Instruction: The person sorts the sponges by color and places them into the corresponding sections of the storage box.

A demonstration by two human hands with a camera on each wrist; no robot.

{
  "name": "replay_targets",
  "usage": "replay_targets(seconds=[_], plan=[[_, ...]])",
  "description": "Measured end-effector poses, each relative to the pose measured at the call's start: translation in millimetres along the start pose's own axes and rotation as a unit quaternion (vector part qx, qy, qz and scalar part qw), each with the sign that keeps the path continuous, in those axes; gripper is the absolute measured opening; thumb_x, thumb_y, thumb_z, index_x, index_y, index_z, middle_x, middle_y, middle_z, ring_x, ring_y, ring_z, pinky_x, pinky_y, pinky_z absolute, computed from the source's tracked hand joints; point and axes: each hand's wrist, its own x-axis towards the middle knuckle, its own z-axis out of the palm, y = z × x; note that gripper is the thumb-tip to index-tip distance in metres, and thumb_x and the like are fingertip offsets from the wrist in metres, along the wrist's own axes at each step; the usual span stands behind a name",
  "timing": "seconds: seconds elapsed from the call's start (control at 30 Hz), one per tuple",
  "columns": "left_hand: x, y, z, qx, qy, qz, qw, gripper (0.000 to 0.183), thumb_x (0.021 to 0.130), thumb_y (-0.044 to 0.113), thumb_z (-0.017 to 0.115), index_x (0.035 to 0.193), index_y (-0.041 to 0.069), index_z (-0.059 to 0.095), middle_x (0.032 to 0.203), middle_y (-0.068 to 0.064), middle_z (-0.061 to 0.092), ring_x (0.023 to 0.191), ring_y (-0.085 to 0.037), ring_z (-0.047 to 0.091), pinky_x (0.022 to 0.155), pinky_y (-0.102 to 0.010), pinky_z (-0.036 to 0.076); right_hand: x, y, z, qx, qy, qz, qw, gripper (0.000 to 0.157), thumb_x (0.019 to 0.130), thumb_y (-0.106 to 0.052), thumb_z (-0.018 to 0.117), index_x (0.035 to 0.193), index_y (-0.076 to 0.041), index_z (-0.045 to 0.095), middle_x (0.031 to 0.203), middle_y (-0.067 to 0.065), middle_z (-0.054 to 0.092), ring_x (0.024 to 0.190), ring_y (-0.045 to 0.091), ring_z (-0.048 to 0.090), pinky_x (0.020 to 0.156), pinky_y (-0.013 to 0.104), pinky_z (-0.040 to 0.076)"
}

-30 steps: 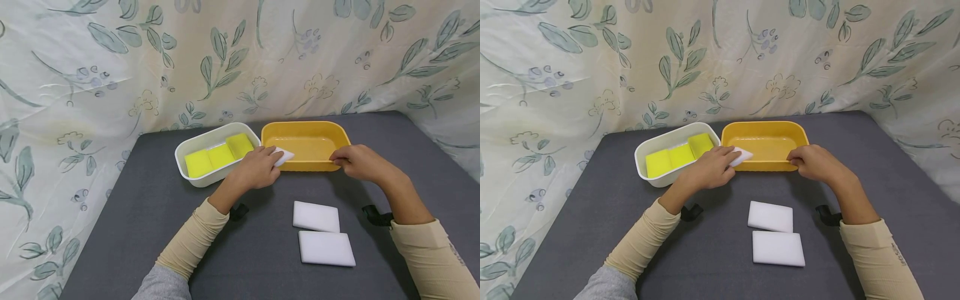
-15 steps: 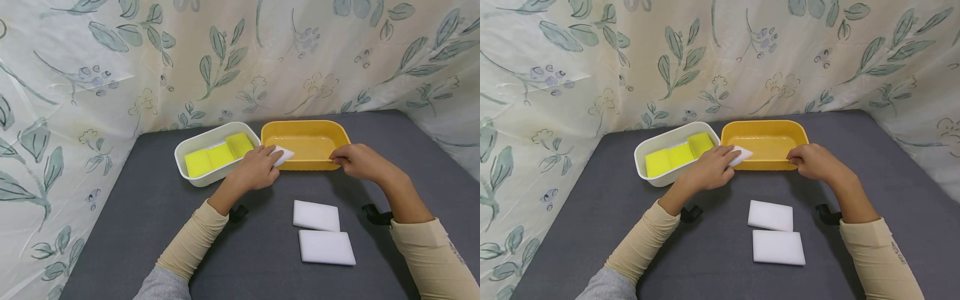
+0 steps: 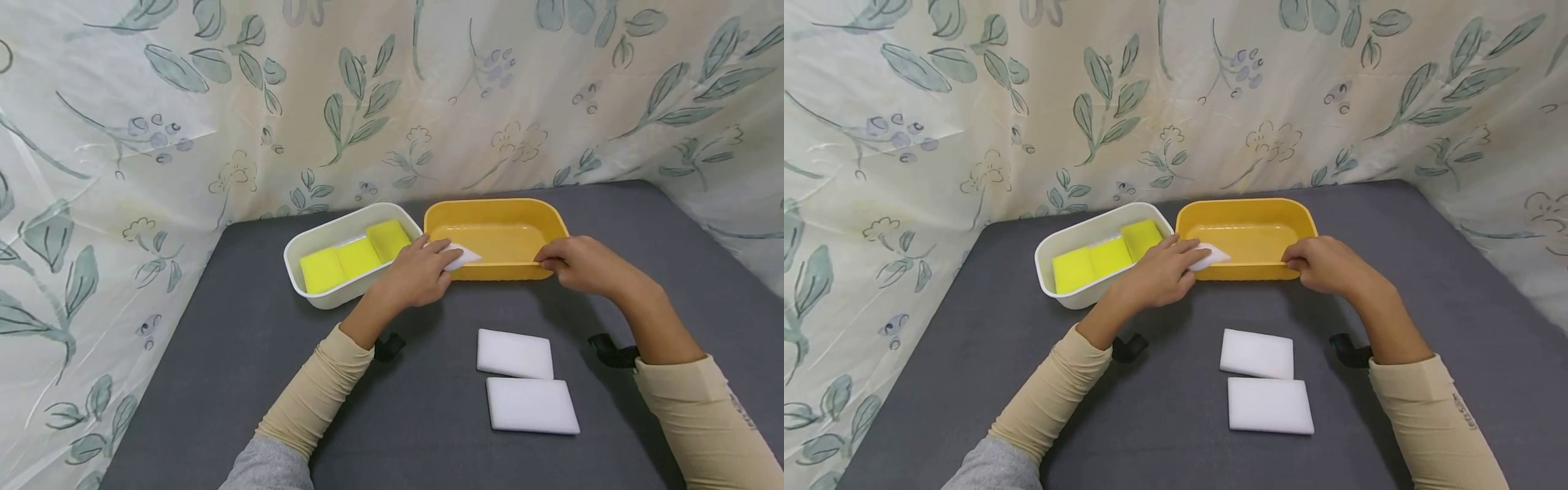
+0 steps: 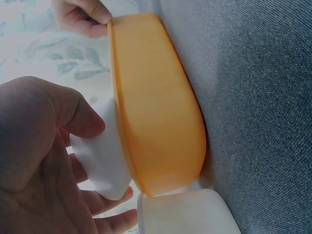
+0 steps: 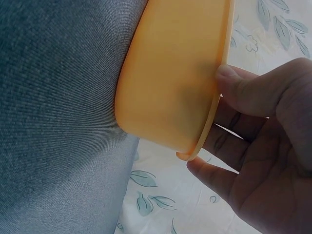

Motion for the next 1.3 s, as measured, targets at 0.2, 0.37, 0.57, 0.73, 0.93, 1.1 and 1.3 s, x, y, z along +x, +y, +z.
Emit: replay_targets(seconds=[0.2,0.37,0.57,0.73,0.93,1.1,1.3], plan=[[2.9,-0.7,0.0,0.010,0.006,0.011,0.9999,0.048,0.105,0.023,0.044,0.152,0.021,0.046,0.158,-0.005,0.038,0.148,-0.032,0.024,0.119,-0.047,0.018,-1.4,0.6,-0.1,0.000,-0.001,0.004,1.000,0.015,0.092,0.006,0.065,0.103,0.006,0.074,0.098,0.015,0.072,0.079,0.025,0.062,0.077,0.050,0.054],[7.0,-3.3,2.5,-0.005,0.014,0.031,0.9994,0.046,0.105,0.023,0.039,0.149,0.016,0.049,0.152,-0.005,0.046,0.144,-0.024,0.034,0.120,-0.042,0.013,-2.2,2.1,2.6,0.001,-0.005,0.008,1.000,0.015,0.092,0.006,0.064,0.103,0.006,0.074,0.097,0.013,0.072,0.081,0.025,0.063,0.079,0.051,0.054],[14.6,-6.2,6.7,-0.032,0.020,0.048,0.9981,0.047,0.106,0.025,0.030,0.144,0.013,0.055,0.145,-0.003,0.054,0.137,-0.017,0.042,0.120,-0.038,0.011,-3.6,1.7,4.4,0.002,-0.004,0.009,1.000,0.016,0.092,0.005,0.064,0.104,0.006,0.074,0.098,0.013,0.072,0.083,0.027,0.064,0.080,0.052,0.053],[22.3,-6.4,11.1,-0.035,0.020,0.044,0.9982,0.046,0.104,0.022,0.031,0.141,0.016,0.059,0.141,0.000,0.057,0.135,-0.015,0.044,0.120,-0.040,0.010,-4.3,1.5,4.6,0.004,-0.004,0.006,1.000,0.016,0.092,0.006,0.064,0.104,0.006,0.074,0.098,0.013,0.072,0.083,0.027,0.065,0.080,0.052,0.053],[29.3,-3.6,17.2,-0.021,0.029,0.011,0.9993,0.045,0.104,0.022,0.032,0.137,0.023,0.062,0.139,0.003,0.058,0.140,-0.022,0.038,0.118,-0.051,0.016,-2.3,0.9,4.1,0.007,-0.002,0.002,1.000,0.016,0.091,0.007,0.064,0.103,0.006,0.075,0.097,0.012,0.073,0.081,0.025,0.064,0.079,0.051,0.054],[31.2,0.4,17.1,-0.018,0.029,-0.028,0.9991,0.038,0.106,0.026,0.033,0.132,0.022,0.059,0.130,0.002,0.061,0.135,-0.030,0.040,0.112,-0.061,0.021,-0.8,0.5,2.8,0.004,-0.003,0.004,1.000,0.015,0.091,0.006,0.065,0.103,0.005,0.075,0.097,0.012,0.072,0.080,0.025,0.063,0.078,0.050,0.054],[35.1,3.7,10.4,-0.010,0.035,-0.045,0.9983,0.015,0.106,0.027,0.035,0.107,0.018,0.047,0.085,0.004,0.056,0.097,-0.023,0.051,0.111,-0.065,0.019,0.0,0.8,0.5,0.003,-0.003,0.003,1.000,0.015,0.092,0.006,0.065,0.103,0.005,0.075,0.096,0.011,0.072,0.080,0.024,0.063,0.077,0.049,0.054]])
